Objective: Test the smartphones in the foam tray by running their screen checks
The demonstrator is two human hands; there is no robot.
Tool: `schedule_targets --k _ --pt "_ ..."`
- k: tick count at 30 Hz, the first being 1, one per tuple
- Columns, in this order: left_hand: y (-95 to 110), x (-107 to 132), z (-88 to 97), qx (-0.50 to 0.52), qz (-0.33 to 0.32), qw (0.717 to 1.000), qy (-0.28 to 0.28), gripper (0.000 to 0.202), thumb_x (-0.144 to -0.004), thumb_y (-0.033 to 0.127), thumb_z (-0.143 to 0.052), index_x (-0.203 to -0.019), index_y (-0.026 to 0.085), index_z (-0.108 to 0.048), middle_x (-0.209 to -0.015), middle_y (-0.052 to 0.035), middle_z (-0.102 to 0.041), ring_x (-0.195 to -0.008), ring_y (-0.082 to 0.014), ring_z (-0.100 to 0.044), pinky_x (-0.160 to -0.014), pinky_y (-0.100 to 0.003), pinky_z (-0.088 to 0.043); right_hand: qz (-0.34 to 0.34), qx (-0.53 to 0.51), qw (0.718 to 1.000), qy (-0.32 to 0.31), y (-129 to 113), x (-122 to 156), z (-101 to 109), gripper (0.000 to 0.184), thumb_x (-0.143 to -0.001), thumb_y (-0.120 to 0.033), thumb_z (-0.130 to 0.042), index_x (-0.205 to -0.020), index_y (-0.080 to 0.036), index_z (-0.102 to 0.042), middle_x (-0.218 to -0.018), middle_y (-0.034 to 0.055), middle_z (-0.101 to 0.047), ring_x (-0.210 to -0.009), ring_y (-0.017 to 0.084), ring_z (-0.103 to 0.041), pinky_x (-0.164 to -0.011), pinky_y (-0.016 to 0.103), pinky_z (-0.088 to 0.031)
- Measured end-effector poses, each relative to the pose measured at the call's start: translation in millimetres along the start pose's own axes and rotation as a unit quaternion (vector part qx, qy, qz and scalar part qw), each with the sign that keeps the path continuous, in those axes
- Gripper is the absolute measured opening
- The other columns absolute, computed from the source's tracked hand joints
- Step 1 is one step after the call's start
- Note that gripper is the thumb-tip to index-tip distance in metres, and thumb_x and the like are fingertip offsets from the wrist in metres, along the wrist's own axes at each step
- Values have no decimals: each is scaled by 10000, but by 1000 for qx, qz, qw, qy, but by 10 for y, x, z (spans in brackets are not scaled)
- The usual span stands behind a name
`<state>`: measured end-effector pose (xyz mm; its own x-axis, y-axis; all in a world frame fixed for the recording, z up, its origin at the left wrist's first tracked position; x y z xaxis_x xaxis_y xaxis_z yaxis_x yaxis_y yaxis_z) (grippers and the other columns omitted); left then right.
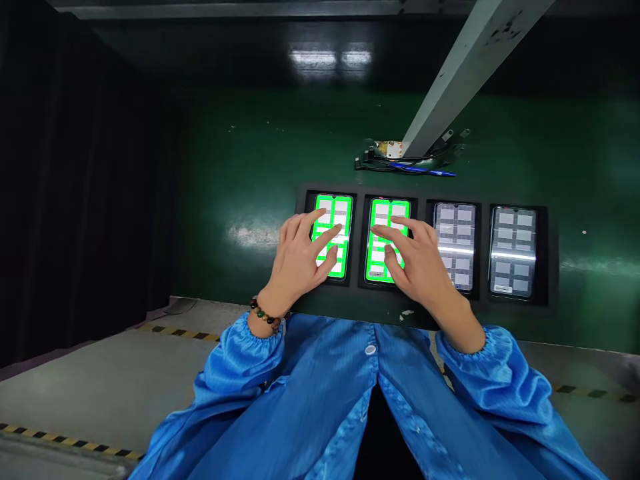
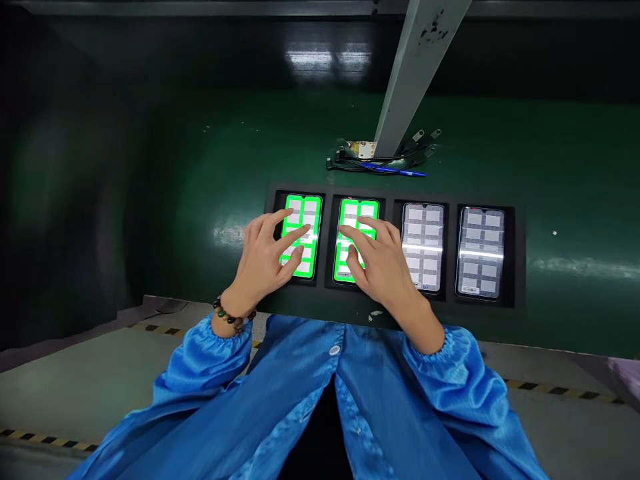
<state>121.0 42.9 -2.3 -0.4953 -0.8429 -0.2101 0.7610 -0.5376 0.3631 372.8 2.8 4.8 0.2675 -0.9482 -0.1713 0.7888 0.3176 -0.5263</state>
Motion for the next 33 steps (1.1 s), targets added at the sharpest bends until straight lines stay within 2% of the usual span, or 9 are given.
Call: schedule_targets --k 5,7,10,12,15,21,28,33 --pt "-50 16 18 0 27 1000 9 382 -1083 323 -544 -1416 294 -730 -1577 -132 -571 -1420 -367 -504 -1196 -607 -422 -21 9 1000 19 68 55 84 428 -1070 -169 -497 -1453 -295 -642 -1320 74 -783 -1431 337 -599 -1179 592 -424" --pt "-79 42 36 2 40 999 9 390 -1085 330 -539 -1428 297 -724 -1576 -129 -571 -1421 -368 -501 -1189 -600 -430 8 -2 1000 7 38 90 85 415 -1061 -168 -520 -1431 -292 -660 -1211 68 -811 -1410 332 -615 -1174 585 -431" --pt "-94 73 56 11 43 999 11 379 -1084 347 -546 -1408 293 -735 -1578 -127 -576 -1422 -368 -506 -1192 -600 -431 53 -15 998 -2 -23 153 75 379 -1049 -149 -542 -1366 -296 -691 -937 28 -816 -1349 311 -656 -1182 566 -430" --pt "-96 87 59 16 41 999 15 366 -1081 363 -556 -1385 287 -745 -1581 -126 -577 -1423 -368 -509 -1194 -603 -432 63 -16 998 -1 -33 174 70 369 -1044 -135 -545 -1334 -301 -701 -874 12 -805 -1327 301 -670 -1189 559 -427" --pt "-108 102 55 16 44 999 17 366 -1077 373 -566 -1383 287 -745 -1583 -121 -577 -1429 -366 -505 -1190 -598 -440 57 -5 998 2 10 118 66 399 -1042 -141 -538 -1368 -312 -692 -946 17 -819 -1350 309 -651 -1194 573 -420" --pt "-148 130 94 -3 84 996 17 371 -1078 363 -548 -1384 294 -747 -1597 -122 -570 -1428 -374 -504 -1186 -612 -436 5 28 1000 8 166 -134 67 426 -1063 -207 -469 -1447 -257 -647 -1297 121 -771 -1422 366 -588 -1155 618 -431" --pt "-210 40 85 -11 123 992 4 458 -1084 433 -532 -1497 289 -667 -1664 -155 -474 -1476 -410 -457 -1224 -642 -409 18 27 999 -6 129 -256 16 430 -1069 -200 -428 -1454 -223 -619 -1280 128 -774 -1449 364 -566 -1170 609 -422" --pt "-162 -102 55 -10 99 995 2 444 -1092 432 -517 -1477 278 -677 -1683 -155 -460 -1496 -407 -441 -1234 -640 -402 -9 41 999 3 188 -191 106 421 -1044 -190 -452 -1410 -257 -647 -1310 101 -776 -1415 356 -594 -1177 606 -420"
Point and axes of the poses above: each hand's wrist, its own x-axis away from the middle knuckle, its own z-axis out of the back of the hand, y = z × x, the point moved 3 cm from there along -x, towards the middle knuckle
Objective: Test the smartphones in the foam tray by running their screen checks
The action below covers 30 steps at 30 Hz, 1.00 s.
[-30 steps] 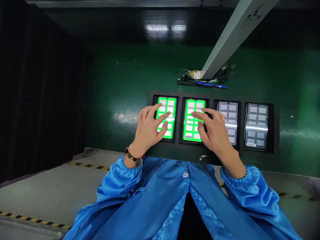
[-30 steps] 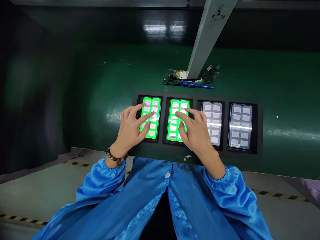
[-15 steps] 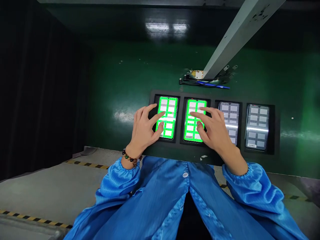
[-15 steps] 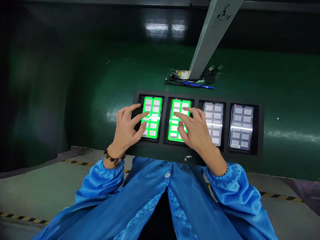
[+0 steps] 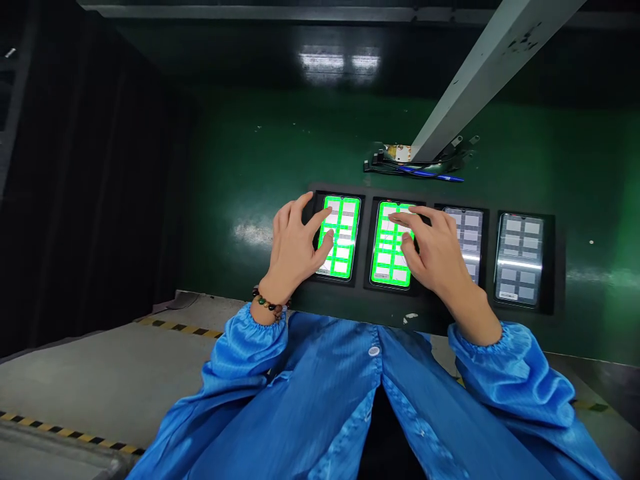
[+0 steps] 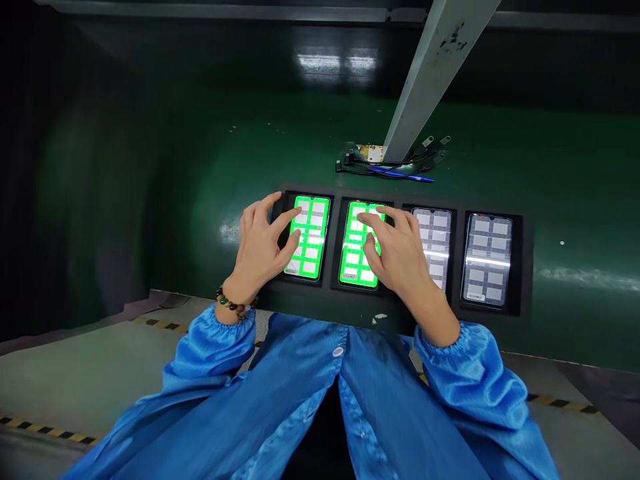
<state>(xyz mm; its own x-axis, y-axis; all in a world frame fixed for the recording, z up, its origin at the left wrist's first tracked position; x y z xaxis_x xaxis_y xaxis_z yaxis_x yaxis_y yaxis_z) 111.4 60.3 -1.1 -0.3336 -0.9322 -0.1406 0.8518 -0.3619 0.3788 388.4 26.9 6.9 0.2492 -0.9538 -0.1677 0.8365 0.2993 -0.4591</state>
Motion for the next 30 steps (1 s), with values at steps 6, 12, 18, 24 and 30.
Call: schedule_targets --k 6,12,18,24,30 --pt "192 -95 -98 10 -77 997 -21 437 -1090 429 -529 -1468 274 -683 -1670 -150 -494 -1490 -390 -458 -1240 -631 -400 -61 29 997 38 177 172 139 377 -1029 -183 -485 -1339 -272 -679 -1343 73 -772 -1399 351 -618 -1168 616 -439" --pt "216 -121 -128 9 -98 995 -31 449 -1081 432 -548 -1487 282 -666 -1686 -145 -483 -1499 -390 -462 -1257 -640 -383 -59 31 997 45 170 174 130 359 -1050 -193 -478 -1344 -257 -672 -1341 83 -773 -1406 358 -624 -1166 628 -456" --pt "150 23 -57 13 -148 989 -24 432 -1055 396 -613 -1470 303 -688 -1659 -126 -519 -1497 -360 -478 -1278 -612 -376 -50 8 998 39 103 250 148 360 -1046 -197 -483 -1328 -266 -696 -1266 103 -780 -1378 352 -644 -1159 612 -467" --pt "103 147 -16 18 -150 988 -33 368 -1053 403 -615 -1393 333 -739 -1628 -90 -576 -1488 -334 -501 -1259 -611 -407 -22 -7 999 35 35 429 132 459 -1008 -150 -526 -1408 -317 -676 -1287 99 -756 -1385 353 -643 -1150 610 -472" --pt "34 208 42 14 -91 996 -18 338 -1041 363 -620 -1337 376 -783 -1603 -50 -611 -1472 -338 -517 -1274 -632 -379 -30 -10 999 34 11 475 122 493 -1008 -152 -512 -1440 -336 -663 -1264 92 -764 -1390 366 -637 -1143 624 -464"
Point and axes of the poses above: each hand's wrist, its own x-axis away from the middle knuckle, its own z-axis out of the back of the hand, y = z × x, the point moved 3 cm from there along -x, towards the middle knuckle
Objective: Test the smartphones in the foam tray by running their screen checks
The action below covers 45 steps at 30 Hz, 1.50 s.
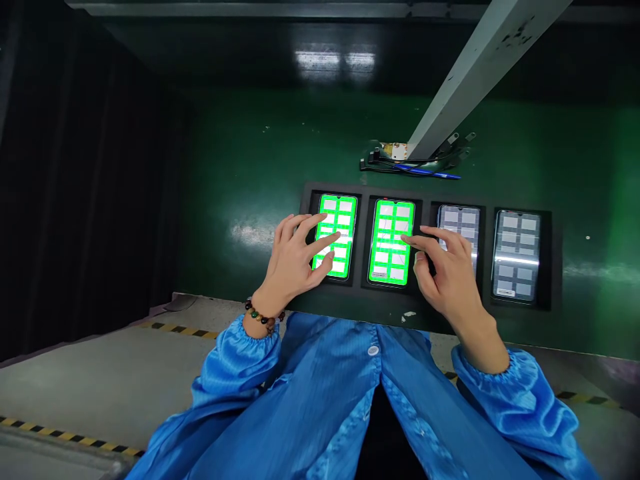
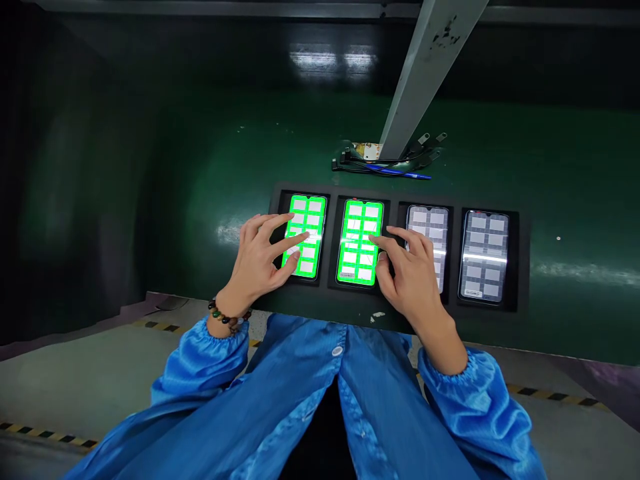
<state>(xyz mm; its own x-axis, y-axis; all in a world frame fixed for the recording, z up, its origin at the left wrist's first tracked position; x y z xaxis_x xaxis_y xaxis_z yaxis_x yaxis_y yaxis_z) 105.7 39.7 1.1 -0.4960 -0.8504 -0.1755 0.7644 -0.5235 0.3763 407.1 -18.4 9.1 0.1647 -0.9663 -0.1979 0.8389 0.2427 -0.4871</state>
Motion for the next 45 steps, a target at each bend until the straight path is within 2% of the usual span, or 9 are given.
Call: schedule_targets --k 11,14,17,19,23,25,28,34,45 --pt "113 -108 -42 2 -33 999 -10 314 -1059 378 -592 -1303 336 -784 -1587 -56 -628 -1443 -329 -553 -1282 -626 -378 -30 -33 997 56 56 72 128 418 -1057 -211 -522 -1429 -301 -691 -1376 111 -734 -1383 344 -650 -1177 606 -490" --pt "13 -97 17 15 22 999 27 361 -1096 393 -536 -1378 305 -743 -1593 -108 -600 -1463 -342 -539 -1259 -616 -409 -93 -42 974 201 465 280 462 393 -1069 -340 -574 -1437 -318 -709 -1397 114 -745 -1331 385 -689 -1164 640 -513" --pt "-131 -48 45 71 129 987 67 451 -1130 435 -483 -1518 258 -630 -1619 -167 -543 -1524 -332 -503 -1267 -580 -432 -176 0 909 378 1150 665 824 341 -1047 -461 -636 -1338 -362 -781 -1320 137 -777 -1234 427 -724 -1062 611 -541" --pt "-192 -19 19 125 166 976 63 492 -1137 470 -476 -1570 252 -564 -1612 -168 -555 -1536 -313 -508 -1283 -554 -436 -252 -70 911 320 1661 879 880 339 -1055 -504 -623 -1357 -435 -760 -1384 76 -766 -1336 426 -692 -1055 614 -541" --pt "-254 -11 -2 167 161 972 42 509 -1135 500 -491 -1592 278 -524 -1591 -133 -604 -1479 -292 -575 -1268 -522 -465 -280 -175 909 253 2187 1116 739 472 -1033 -604 -587 -1359 -314 -769 -1285 205 -795 -1111 401 -797 -792 528 -603" --pt "-270 -34 43 138 164 975 55 506 -1129 496 -503 -1580 267 -539 -1595 -147 -597 -1504 -310 -551 -1279 -544 -445 -268 -174 917 239 2091 1115 604 498 -1036 -592 -592 -1418 -301 -726 -1353 220 -766 -1143 374 -789 -798 482 -611" --pt "-178 -139 115 49 154 983 88 472 -1104 474 -554 -1521 257 -595 -1600 -157 -590 -1548 -360 -483 -1325 -628 -341 -254 -161 934 195 1590 970 411 453 -1056 -520 -612 -1461 -326 -668 -1441 157 -723 -1325 360 -705 -995 513 -612" --pt "420 -554 -123 17 -62 998 -28 415 -1076 349 -568 -1483 279 -609 -1459 -55 -732 -1423 -319 -593 -1372 -621 -235 -109 -21 983 144 666 316 337 407 -1103 -358 -501 -1487 -278 -606 -1486 132 -686 -1480 351 -566 -1254 648 -420" --pt "634 -855 -332 -13 -99 994 -55 435 -1070 190 -473 -1476 248 -618 -1504 -40 -713 -1461 -338 -562 -1380 -643 -232 -28 -12 999 9 672 -34 165 444 -1090 -267 -441 -1504 -279 -601 -1485 89 -719 -1537 359 -506 -1221 636 -399"
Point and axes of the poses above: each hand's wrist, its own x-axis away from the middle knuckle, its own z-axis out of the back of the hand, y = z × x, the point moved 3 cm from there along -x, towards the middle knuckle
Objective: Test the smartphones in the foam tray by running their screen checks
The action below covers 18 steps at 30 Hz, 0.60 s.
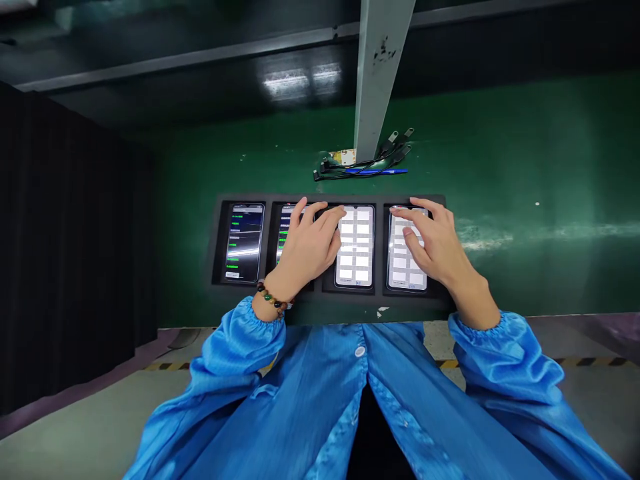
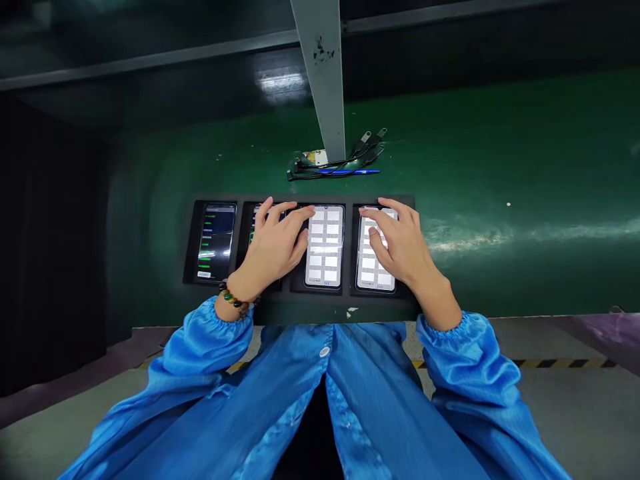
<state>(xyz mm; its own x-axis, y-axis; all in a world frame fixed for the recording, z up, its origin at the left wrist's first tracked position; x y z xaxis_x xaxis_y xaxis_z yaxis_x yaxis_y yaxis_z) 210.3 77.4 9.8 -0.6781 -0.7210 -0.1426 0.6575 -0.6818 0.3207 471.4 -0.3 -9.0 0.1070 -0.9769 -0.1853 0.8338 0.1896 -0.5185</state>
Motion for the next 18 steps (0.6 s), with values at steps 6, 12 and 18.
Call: schedule_targets --k 6,12,18 --pt "77 110 12 0 -2 1000 -3 448 -1049 167 -500 -1470 241 -635 -1488 -56 -724 -1452 -346 -576 -1373 -663 -246 13 -1 1000 -3 -31 61 19 430 -1094 -280 -446 -1491 -269 -613 -1459 113 -721 -1506 368 -533 -1190 641 -417" --pt "199 406 62 -29 0 999 -17 419 -1059 197 -521 -1459 244 -636 -1498 -26 -726 -1423 -353 -594 -1355 -662 -257 44 -11 998 -36 -123 383 19 453 -1084 -244 -494 -1527 -290 -576 -1465 94 -717 -1500 355 -543 -1172 603 -445" --pt "275 714 40 -34 -34 998 28 347 -1014 196 -613 -1347 256 -689 -1445 14 -763 -1389 -334 -642 -1310 -600 -288 85 -11 995 -45 -276 689 49 499 -1046 -138 -554 -1529 -262 -554 -1428 66 -749 -1483 346 -545 -1158 559 -469"
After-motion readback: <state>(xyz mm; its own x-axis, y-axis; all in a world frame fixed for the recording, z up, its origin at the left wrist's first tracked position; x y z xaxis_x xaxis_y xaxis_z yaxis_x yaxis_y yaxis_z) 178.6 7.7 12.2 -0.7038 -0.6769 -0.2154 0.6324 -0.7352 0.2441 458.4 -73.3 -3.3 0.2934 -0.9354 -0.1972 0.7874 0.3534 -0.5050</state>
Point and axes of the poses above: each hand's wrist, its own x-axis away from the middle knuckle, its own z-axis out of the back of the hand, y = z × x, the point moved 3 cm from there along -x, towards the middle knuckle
